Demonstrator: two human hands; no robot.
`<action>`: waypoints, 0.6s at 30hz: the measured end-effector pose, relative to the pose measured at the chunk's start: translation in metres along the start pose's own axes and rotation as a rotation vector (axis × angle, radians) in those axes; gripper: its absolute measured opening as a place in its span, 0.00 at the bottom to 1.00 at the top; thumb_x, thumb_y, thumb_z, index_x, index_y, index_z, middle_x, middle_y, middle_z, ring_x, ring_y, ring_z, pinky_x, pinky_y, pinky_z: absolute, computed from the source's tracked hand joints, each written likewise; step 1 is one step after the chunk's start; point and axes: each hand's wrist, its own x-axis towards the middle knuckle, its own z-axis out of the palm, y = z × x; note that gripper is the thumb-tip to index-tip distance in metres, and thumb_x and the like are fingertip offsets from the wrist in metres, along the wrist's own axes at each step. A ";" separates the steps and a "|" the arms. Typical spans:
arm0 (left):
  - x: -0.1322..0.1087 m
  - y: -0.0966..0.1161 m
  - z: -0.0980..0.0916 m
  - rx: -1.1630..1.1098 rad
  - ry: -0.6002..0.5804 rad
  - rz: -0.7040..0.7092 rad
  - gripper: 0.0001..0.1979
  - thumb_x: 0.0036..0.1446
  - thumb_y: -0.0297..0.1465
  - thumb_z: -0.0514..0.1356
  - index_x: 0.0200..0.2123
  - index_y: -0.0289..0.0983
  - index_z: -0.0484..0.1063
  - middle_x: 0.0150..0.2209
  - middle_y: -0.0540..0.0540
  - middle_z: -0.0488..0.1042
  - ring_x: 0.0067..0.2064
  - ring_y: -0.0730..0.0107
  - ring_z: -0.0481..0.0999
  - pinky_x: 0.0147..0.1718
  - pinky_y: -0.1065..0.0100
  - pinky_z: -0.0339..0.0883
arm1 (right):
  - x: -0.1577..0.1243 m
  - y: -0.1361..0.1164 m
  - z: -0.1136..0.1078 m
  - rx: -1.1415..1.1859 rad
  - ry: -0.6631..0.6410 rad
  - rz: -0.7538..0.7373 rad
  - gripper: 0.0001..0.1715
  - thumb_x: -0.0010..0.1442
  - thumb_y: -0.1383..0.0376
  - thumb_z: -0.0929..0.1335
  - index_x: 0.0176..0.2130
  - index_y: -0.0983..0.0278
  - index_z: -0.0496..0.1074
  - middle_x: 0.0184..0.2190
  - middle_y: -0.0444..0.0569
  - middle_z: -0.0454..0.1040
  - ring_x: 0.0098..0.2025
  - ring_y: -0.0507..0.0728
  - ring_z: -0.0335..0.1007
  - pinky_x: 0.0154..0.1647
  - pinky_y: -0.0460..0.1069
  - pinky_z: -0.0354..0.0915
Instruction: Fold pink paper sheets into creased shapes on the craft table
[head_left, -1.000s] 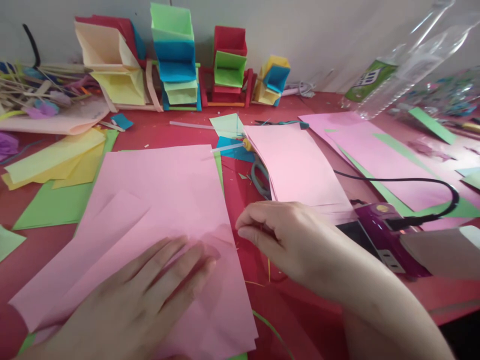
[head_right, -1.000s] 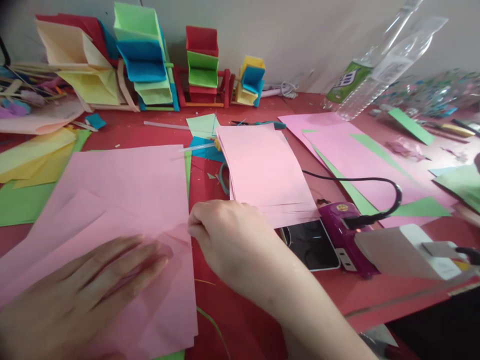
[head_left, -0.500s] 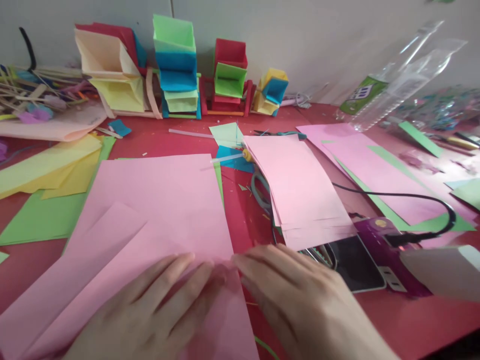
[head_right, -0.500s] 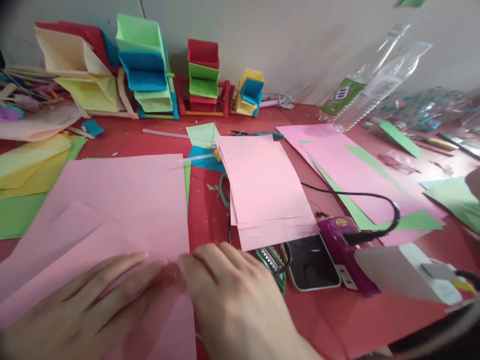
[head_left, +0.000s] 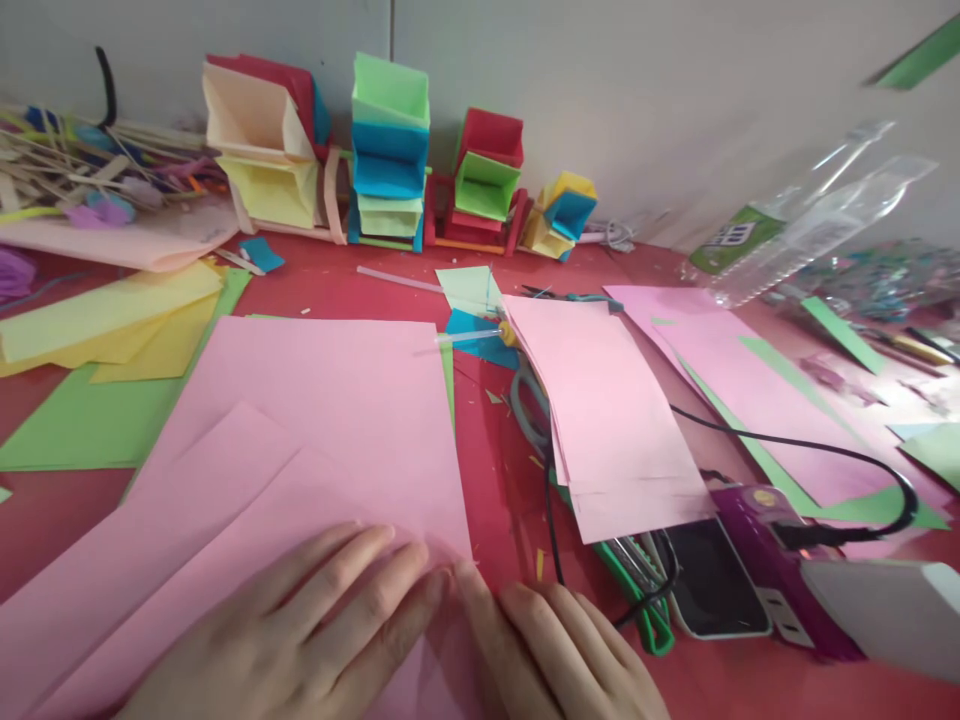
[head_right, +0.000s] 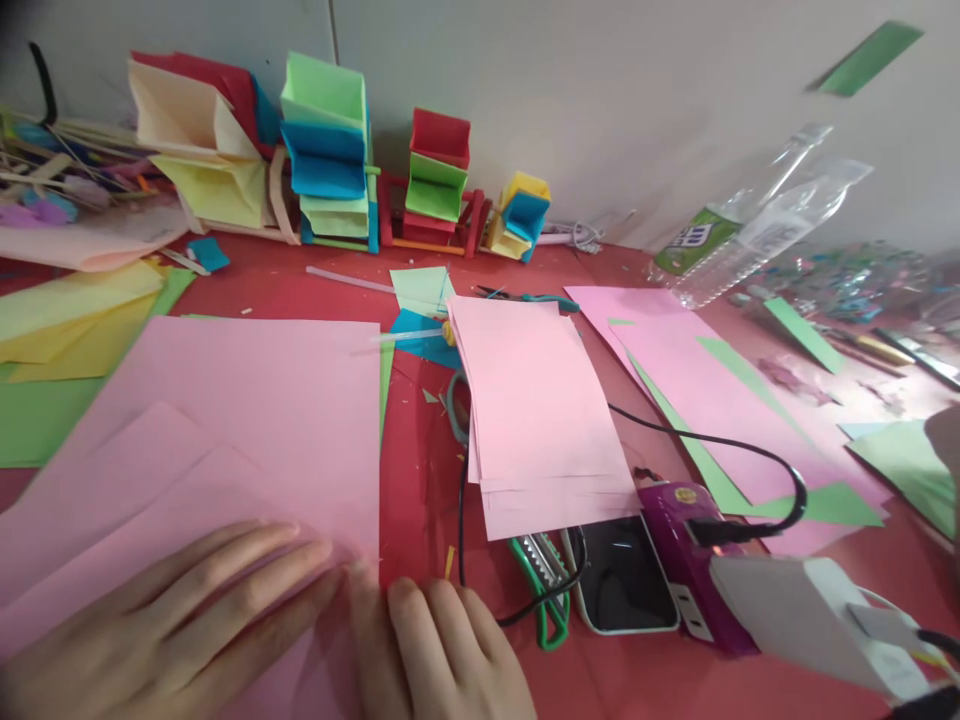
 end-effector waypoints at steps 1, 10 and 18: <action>0.000 0.000 0.000 -0.007 -0.001 -0.011 0.21 0.57 0.34 0.50 0.54 0.39 0.62 0.52 0.49 0.65 0.53 0.65 0.60 0.59 0.61 0.35 | 0.001 0.000 -0.001 -0.004 0.016 0.008 0.22 0.57 0.76 0.55 0.38 0.65 0.74 0.25 0.48 0.74 0.25 0.52 0.68 0.28 0.47 0.64; -0.001 0.002 0.002 0.024 0.013 0.009 0.21 0.58 0.31 0.46 0.55 0.38 0.61 0.56 0.49 0.62 0.58 0.65 0.55 0.60 0.62 0.36 | -0.004 -0.002 0.007 -0.050 0.082 0.006 0.20 0.56 0.75 0.57 0.36 0.64 0.74 0.25 0.47 0.73 0.25 0.51 0.68 0.28 0.48 0.63; -0.004 0.003 0.004 0.051 0.017 0.026 0.21 0.58 0.30 0.45 0.55 0.38 0.61 0.57 0.48 0.60 0.59 0.63 0.53 0.60 0.61 0.37 | -0.004 -0.002 0.005 -0.020 0.052 0.033 0.21 0.56 0.76 0.56 0.37 0.63 0.74 0.26 0.47 0.74 0.26 0.52 0.68 0.28 0.48 0.63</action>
